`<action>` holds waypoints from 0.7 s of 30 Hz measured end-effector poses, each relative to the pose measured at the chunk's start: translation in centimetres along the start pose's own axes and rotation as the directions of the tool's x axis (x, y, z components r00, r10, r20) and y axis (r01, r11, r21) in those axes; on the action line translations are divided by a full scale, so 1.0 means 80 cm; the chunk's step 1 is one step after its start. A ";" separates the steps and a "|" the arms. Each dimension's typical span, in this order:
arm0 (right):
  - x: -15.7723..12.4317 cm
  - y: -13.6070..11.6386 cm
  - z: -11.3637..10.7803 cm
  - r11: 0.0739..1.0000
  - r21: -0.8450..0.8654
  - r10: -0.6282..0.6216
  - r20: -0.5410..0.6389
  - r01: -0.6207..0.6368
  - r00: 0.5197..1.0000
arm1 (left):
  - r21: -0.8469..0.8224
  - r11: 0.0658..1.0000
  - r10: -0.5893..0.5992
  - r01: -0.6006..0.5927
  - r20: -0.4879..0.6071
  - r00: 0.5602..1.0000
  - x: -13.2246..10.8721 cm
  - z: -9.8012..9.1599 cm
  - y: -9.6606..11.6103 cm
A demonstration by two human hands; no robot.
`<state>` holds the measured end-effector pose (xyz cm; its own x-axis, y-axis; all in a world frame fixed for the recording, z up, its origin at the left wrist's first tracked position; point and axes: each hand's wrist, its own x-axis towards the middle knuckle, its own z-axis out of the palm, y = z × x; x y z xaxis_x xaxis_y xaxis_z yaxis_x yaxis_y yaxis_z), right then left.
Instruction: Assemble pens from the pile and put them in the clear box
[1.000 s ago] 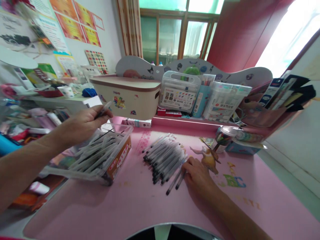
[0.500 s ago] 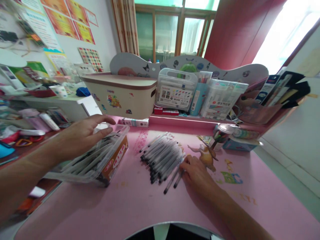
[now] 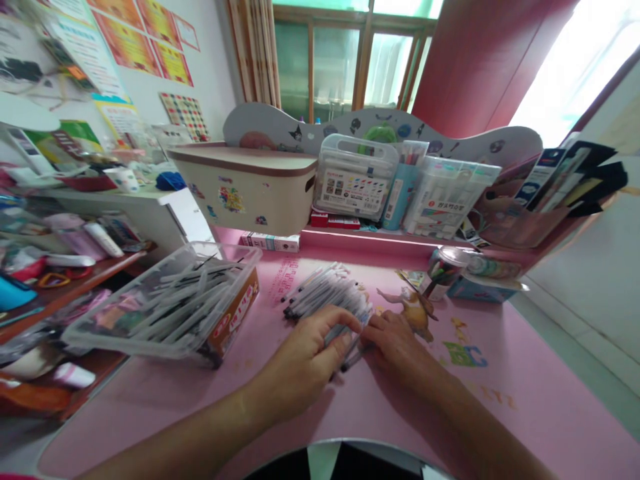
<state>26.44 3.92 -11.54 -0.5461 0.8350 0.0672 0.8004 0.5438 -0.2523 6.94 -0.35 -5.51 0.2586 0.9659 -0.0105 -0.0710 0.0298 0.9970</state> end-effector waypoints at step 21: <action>-0.006 -0.012 0.011 0.358 0.927 0.083 0.085 -0.110 0.993 | -0.399 0.917 -0.078 -0.003 -0.188 0.979 0.029 0.011 -0.068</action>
<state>25.72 2.96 -12.20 -0.4969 0.8670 -0.0368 0.1174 0.0252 -0.9928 8.76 1.49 -10.90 0.0778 0.9917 -0.1025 -0.4505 0.1267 0.8837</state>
